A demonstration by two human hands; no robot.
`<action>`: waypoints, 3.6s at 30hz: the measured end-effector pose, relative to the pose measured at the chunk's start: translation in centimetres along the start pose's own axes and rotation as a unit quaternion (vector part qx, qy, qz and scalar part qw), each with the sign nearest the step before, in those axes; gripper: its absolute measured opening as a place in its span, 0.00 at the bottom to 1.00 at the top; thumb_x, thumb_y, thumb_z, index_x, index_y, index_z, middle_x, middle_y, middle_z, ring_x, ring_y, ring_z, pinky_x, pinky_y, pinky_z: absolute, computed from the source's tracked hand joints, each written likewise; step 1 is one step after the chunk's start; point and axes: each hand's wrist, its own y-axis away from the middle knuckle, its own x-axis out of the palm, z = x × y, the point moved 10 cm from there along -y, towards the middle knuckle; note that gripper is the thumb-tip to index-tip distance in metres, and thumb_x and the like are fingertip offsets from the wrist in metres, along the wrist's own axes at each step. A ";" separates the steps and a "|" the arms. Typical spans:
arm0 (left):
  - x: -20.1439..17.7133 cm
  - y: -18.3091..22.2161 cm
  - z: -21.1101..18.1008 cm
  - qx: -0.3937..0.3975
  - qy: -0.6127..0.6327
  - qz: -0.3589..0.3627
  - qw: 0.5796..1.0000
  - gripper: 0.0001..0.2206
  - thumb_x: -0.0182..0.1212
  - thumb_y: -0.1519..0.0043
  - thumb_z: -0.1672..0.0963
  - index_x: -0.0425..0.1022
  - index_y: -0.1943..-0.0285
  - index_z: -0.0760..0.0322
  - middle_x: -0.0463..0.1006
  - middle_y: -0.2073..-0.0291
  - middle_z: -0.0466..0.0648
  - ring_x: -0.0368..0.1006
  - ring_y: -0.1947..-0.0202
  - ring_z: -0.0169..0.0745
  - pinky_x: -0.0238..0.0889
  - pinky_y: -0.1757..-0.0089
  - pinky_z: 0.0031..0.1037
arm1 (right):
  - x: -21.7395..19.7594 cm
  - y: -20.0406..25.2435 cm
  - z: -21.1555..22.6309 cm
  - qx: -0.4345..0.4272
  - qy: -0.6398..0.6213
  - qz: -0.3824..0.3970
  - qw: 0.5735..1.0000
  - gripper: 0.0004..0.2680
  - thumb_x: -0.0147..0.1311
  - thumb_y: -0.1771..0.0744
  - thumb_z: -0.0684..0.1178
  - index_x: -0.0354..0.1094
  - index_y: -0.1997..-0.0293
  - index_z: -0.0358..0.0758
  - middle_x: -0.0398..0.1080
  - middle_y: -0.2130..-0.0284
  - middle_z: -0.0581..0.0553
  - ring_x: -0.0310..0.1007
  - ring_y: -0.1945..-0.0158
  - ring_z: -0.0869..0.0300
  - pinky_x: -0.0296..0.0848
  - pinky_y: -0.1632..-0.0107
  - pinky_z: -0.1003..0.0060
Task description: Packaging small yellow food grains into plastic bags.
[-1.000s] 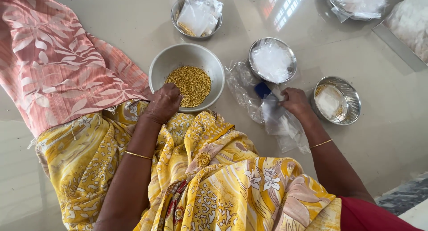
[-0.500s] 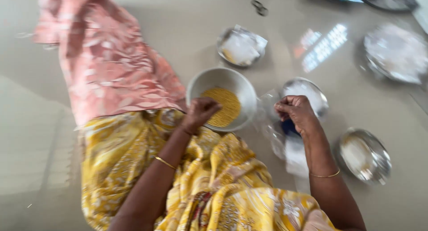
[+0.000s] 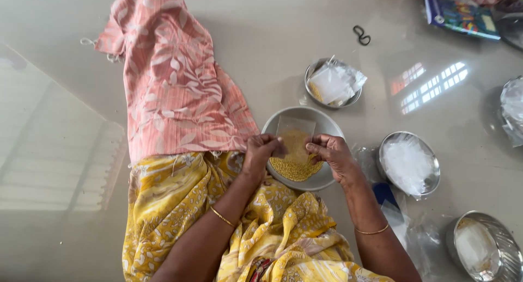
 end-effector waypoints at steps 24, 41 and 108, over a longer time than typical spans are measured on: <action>4.6 3.8 -7.6 0.234 -0.423 -0.040 0.874 0.25 0.70 0.39 0.50 0.70 0.41 0.73 0.76 0.52 0.60 0.75 0.64 0.45 0.72 0.60 0.39 | 5.4 4.5 2.6 -0.204 0.437 -0.115 0.868 0.08 0.66 0.39 0.41 0.68 0.75 0.31 0.74 0.75 0.37 0.77 0.72 0.49 0.74 0.65 0.54; 6.3 4.9 -5.2 0.390 -0.534 0.100 0.743 0.12 0.52 0.47 0.69 0.73 0.57 0.69 0.77 0.54 0.59 0.78 0.53 0.56 0.76 0.59 0.37 | 1.1 2.9 -2.1 -0.134 0.283 -0.160 0.936 0.13 0.61 0.32 0.50 0.67 0.75 0.34 0.67 0.83 0.47 0.59 0.79 0.64 0.61 0.75 0.64; 2.6 -0.3 -5.8 0.185 -0.413 0.029 0.891 0.21 0.65 0.42 0.62 0.71 0.38 0.69 0.79 0.53 0.58 0.79 0.68 0.50 0.74 0.65 0.35 | -4.5 -4.8 1.9 -0.054 0.343 -0.105 0.932 0.07 0.57 0.34 0.43 0.77 0.53 0.41 0.80 0.71 0.42 0.78 0.75 0.64 0.79 0.72 0.69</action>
